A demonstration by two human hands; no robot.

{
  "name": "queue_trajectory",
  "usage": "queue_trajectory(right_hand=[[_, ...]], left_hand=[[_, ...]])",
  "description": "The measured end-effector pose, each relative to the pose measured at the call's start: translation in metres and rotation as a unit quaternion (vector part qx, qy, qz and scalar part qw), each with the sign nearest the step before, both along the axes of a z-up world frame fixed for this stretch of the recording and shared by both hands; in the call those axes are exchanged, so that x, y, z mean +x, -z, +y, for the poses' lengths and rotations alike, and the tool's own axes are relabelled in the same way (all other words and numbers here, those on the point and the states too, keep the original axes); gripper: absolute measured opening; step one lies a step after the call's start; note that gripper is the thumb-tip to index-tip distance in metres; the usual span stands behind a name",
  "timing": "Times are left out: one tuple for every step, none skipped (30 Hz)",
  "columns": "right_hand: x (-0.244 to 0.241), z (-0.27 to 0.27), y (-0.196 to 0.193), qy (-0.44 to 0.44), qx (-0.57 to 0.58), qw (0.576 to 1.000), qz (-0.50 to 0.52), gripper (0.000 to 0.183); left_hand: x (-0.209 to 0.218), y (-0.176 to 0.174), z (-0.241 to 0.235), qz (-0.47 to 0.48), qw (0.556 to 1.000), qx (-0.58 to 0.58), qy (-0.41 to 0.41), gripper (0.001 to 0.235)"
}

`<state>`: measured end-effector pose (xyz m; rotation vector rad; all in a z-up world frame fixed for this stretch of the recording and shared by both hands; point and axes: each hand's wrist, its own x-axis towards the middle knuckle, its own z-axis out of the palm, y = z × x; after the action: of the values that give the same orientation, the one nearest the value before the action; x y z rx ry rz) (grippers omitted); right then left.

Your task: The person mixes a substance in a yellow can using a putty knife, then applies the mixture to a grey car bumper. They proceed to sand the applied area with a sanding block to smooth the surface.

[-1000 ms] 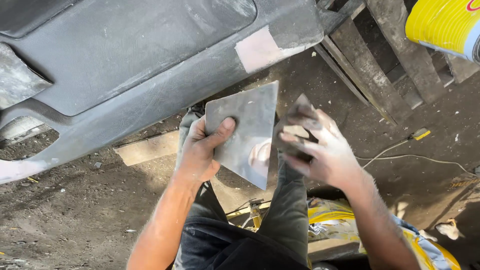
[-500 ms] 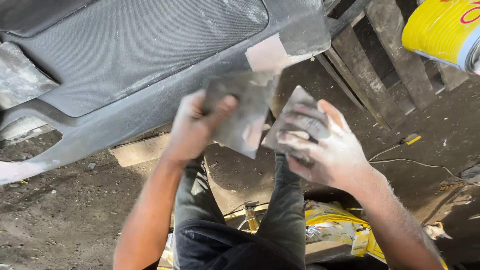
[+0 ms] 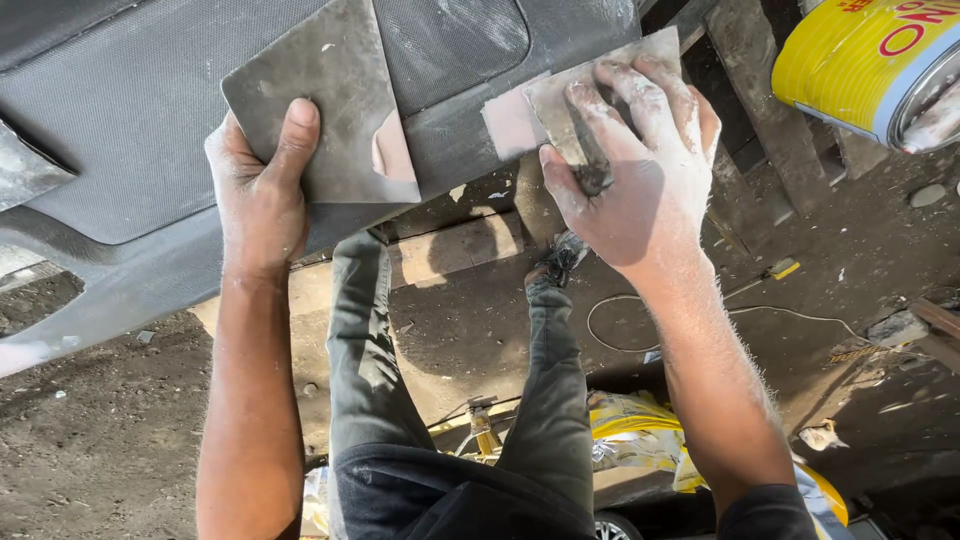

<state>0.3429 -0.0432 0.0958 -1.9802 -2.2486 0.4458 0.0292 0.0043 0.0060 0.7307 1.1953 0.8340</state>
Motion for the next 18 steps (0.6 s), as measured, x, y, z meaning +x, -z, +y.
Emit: queue_trajectory(right_hand=[[-0.002, 0.004, -0.001, 0.0, -0.002, 1.0, -0.005, 0.043], [-0.003, 0.006, -0.002, 0.0, -0.007, 1.0, -0.011, 0.042], [-0.003, 0.008, 0.002, -0.001, -0.01, 1.0, -0.011, 0.042], [-0.001, 0.007, 0.005, -0.002, -0.014, 1.0, -0.013, 0.041], [0.001, 0.005, 0.007, -0.004, -0.019, 1.0, -0.015, 0.041], [0.004, 0.002, 0.01, -0.004, -0.021, 1.0, -0.016, 0.041], [0.006, -0.001, 0.012, -0.013, -0.015, 1.0, -0.016, 0.042], [0.009, -0.003, 0.015, -0.021, -0.009, 1.0, -0.013, 0.043], [0.011, -0.007, 0.018, -0.022, -0.011, 1.0, -0.012, 0.043], [0.014, -0.011, 0.02, -0.025, -0.005, 1.0, -0.011, 0.044], [0.016, -0.015, 0.021, -0.028, 0.001, 1.0, -0.009, 0.045], [0.018, -0.02, 0.024, -0.028, 0.0, 1.0, -0.009, 0.045], [0.02, -0.025, 0.027, -0.028, 0.004, 1.0, -0.009, 0.045], [0.021, -0.03, 0.03, -0.028, 0.007, 1.0, -0.009, 0.046], [0.024, -0.036, 0.035, -0.028, 0.007, 1.0, -0.008, 0.046], [0.027, -0.043, 0.039, -0.026, 0.01, 1.0, -0.01, 0.047], [0.029, -0.049, 0.044, -0.025, 0.013, 1.0, -0.012, 0.048], [0.031, -0.057, 0.047, -0.025, 0.014, 1.0, -0.012, 0.048]], left_hand=[[-0.001, 0.0, 0.0, 0.02, 1.0, 0.006, 0.011, 0.028], [-0.001, 0.001, -0.001, 0.041, 0.999, 0.009, 0.023, 0.028], [-0.003, 0.001, 0.0, 0.041, 0.999, 0.007, 0.021, 0.028], [-0.003, 0.002, -0.002, 0.037, 0.999, 0.012, 0.023, 0.028], [-0.002, 0.003, -0.003, 0.033, 0.999, 0.018, 0.024, 0.029], [-0.003, 0.004, -0.004, 0.032, 0.999, 0.016, 0.024, 0.029], [-0.004, 0.004, -0.004, 0.018, 0.999, 0.021, 0.021, 0.029], [-0.005, 0.005, -0.004, 0.007, 0.999, 0.028, 0.017, 0.029], [-0.005, 0.004, -0.005, 0.008, 0.999, 0.026, 0.017, 0.029], [-0.005, 0.004, -0.004, 0.005, 1.0, 0.024, 0.016, 0.029], [-0.005, 0.003, -0.004, 0.003, 1.0, 0.022, 0.015, 0.029], [-0.005, 0.003, -0.004, 0.003, 1.0, 0.022, 0.015, 0.029], [-0.005, 0.003, -0.004, 0.006, 1.0, 0.026, 0.016, 0.029], [-0.005, 0.003, -0.004, 0.01, 0.999, 0.031, 0.016, 0.028], [-0.005, 0.003, -0.004, 0.011, 0.999, 0.031, 0.016, 0.028], [-0.005, 0.003, -0.004, 0.011, 0.999, 0.032, 0.016, 0.029], [-0.005, 0.003, -0.004, 0.011, 0.999, 0.032, 0.017, 0.03], [-0.005, 0.004, -0.004, 0.011, 0.999, 0.033, 0.016, 0.03]])
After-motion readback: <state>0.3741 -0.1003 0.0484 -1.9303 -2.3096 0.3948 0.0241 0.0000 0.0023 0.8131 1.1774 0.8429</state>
